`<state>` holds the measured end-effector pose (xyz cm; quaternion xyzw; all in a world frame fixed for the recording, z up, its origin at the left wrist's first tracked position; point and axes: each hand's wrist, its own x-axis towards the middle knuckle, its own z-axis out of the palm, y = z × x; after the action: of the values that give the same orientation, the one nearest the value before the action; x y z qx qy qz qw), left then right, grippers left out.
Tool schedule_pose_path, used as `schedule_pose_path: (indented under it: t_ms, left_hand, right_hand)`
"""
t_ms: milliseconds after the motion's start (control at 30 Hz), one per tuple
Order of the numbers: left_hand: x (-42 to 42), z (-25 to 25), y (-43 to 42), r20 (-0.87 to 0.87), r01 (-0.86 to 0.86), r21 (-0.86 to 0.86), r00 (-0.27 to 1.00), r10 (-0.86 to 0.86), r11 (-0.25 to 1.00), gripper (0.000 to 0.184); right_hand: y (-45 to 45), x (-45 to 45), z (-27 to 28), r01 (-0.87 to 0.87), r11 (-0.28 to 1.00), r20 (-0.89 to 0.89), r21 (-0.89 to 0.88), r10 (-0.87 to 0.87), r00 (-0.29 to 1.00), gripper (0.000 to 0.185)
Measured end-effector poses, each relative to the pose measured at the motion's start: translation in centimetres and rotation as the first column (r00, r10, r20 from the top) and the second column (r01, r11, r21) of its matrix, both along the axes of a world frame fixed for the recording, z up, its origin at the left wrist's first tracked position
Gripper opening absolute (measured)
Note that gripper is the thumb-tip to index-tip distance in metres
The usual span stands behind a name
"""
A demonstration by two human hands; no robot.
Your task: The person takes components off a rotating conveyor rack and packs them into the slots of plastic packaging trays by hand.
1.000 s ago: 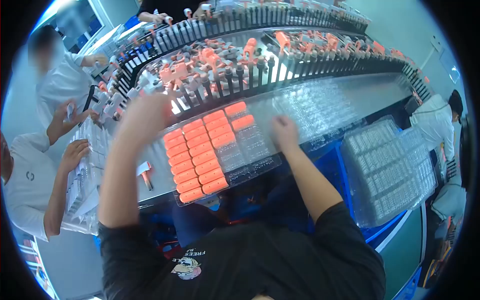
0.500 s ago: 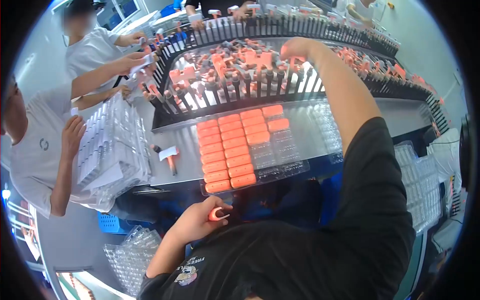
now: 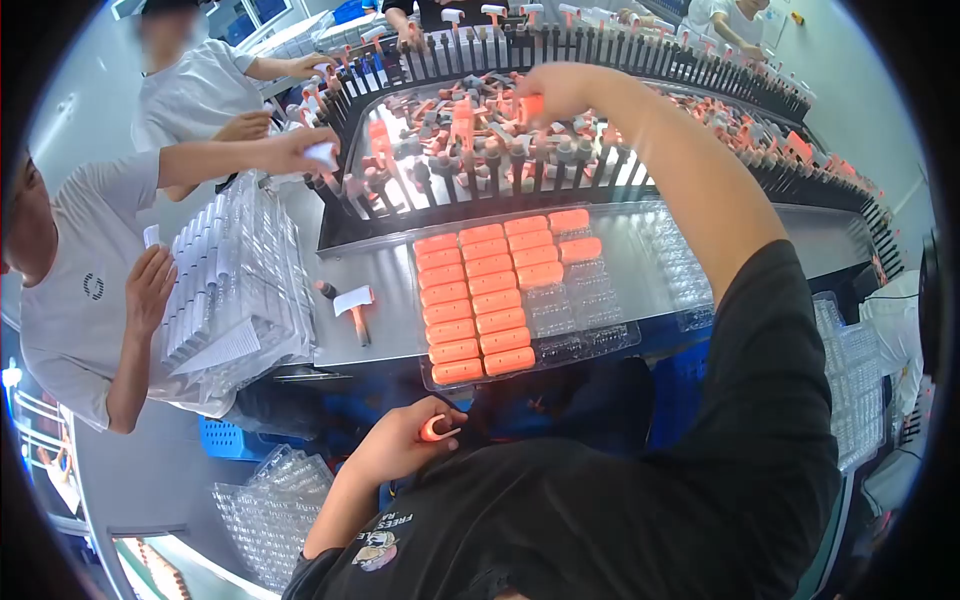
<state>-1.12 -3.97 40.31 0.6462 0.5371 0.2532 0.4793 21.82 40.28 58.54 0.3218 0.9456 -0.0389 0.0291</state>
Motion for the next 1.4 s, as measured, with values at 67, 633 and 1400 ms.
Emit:
schedule_pose_path:
  t_ms: [67,633,1400]
  left_hand:
    - [0.7,0.4,1.3,-0.001,0.01,0.009,1.0,-0.01,1.0,0.033]
    - [14.1,-7.2,21.3,-0.437,0.152,0.6,0.884,0.163,0.785,0.043]
    - [11.4,-9.0,20.8,-0.341,0.03,0.727,0.883,0.322,0.686,0.019]
  right_hand:
    - [-1.7,0.3,1.0,-0.066,0.998,-0.249,-0.001,0.064,0.967,0.04]
    - [-16.5,12.9,-22.9,0.339,0.796,-0.634,-0.501,-0.604,0.483,0.038]
    - [-8.1,10.6,-26.3,0.093,0.904,-0.759,-0.416,-0.402,0.511,0.04]
